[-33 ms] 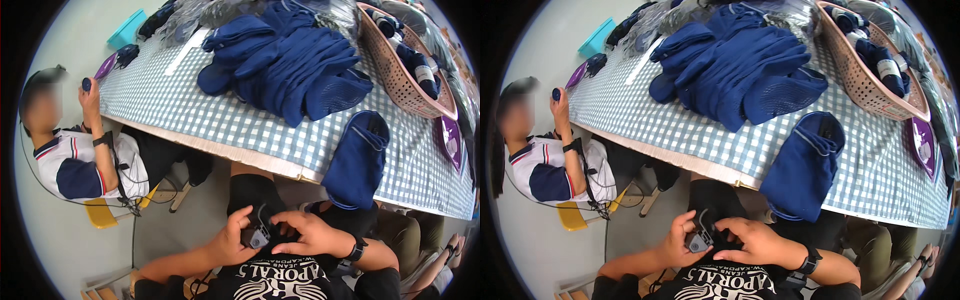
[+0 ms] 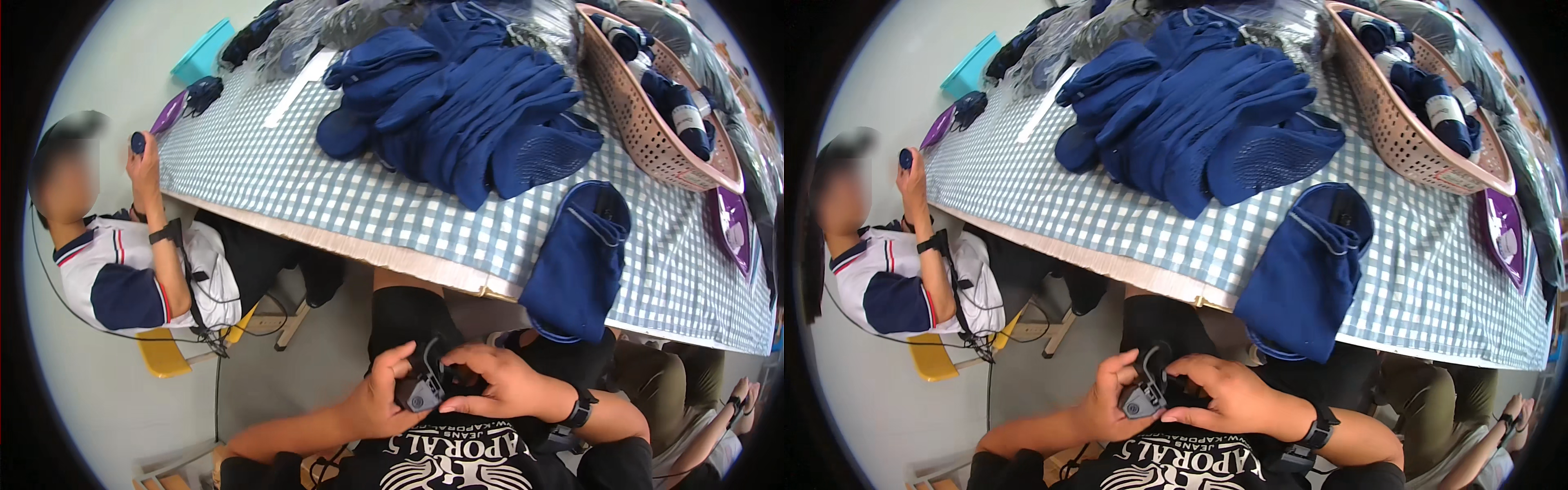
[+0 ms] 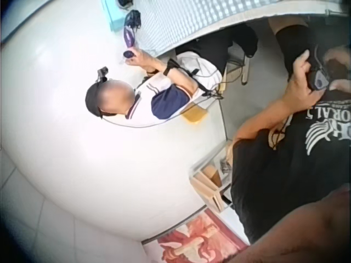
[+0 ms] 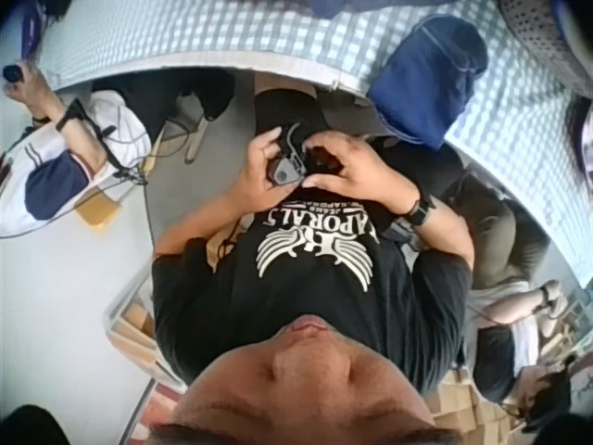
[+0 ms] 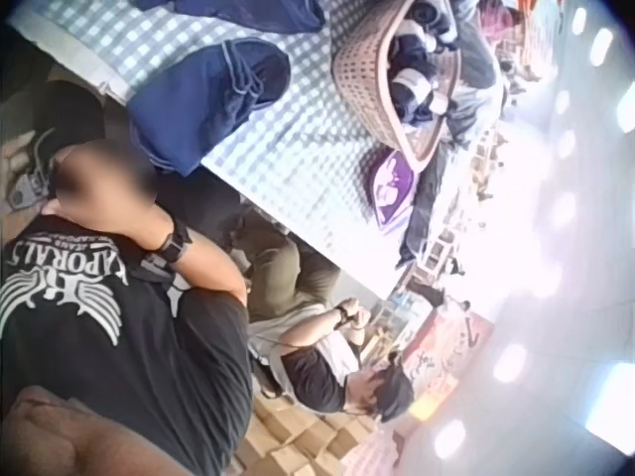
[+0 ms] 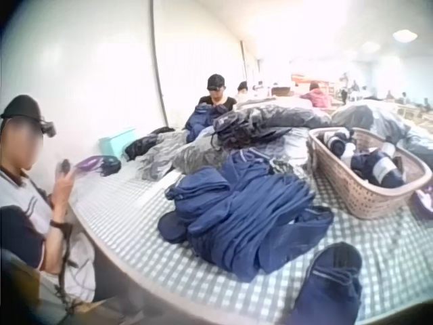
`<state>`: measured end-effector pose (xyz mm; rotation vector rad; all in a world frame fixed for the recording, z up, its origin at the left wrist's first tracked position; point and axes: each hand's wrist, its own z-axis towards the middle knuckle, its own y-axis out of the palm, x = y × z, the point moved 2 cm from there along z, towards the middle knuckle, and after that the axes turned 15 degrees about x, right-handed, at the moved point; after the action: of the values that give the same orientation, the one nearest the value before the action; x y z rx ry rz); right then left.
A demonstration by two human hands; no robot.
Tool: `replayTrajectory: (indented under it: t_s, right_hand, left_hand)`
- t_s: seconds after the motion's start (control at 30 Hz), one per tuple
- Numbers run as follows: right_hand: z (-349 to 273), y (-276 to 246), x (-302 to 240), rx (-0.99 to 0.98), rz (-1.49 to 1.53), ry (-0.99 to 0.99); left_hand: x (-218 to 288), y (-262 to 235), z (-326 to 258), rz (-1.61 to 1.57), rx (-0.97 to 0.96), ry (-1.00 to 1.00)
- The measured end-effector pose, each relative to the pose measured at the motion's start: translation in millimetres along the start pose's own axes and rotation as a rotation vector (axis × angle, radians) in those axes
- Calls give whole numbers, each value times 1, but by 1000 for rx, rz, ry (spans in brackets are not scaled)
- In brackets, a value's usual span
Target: The recorder is assembling small blue fabric shoe components, possibly insoles or linings, by rolling them and applying adhesive labels in a manufacturing environment.
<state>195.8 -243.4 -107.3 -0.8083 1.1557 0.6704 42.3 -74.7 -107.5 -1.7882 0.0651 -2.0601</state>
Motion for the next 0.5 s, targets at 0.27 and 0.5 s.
replayTrajectory:
  t_s: [0.27, 0.5]
  right_hand:
    - [-3, -14, -15, 93, 61, -136]
    - [-5, -23, -25, 119, 154, -243]
  left_hand:
    - [17, 13, 20, -555, -51, -227]
    - [-8, 18, 14, -1305, -79, -712]
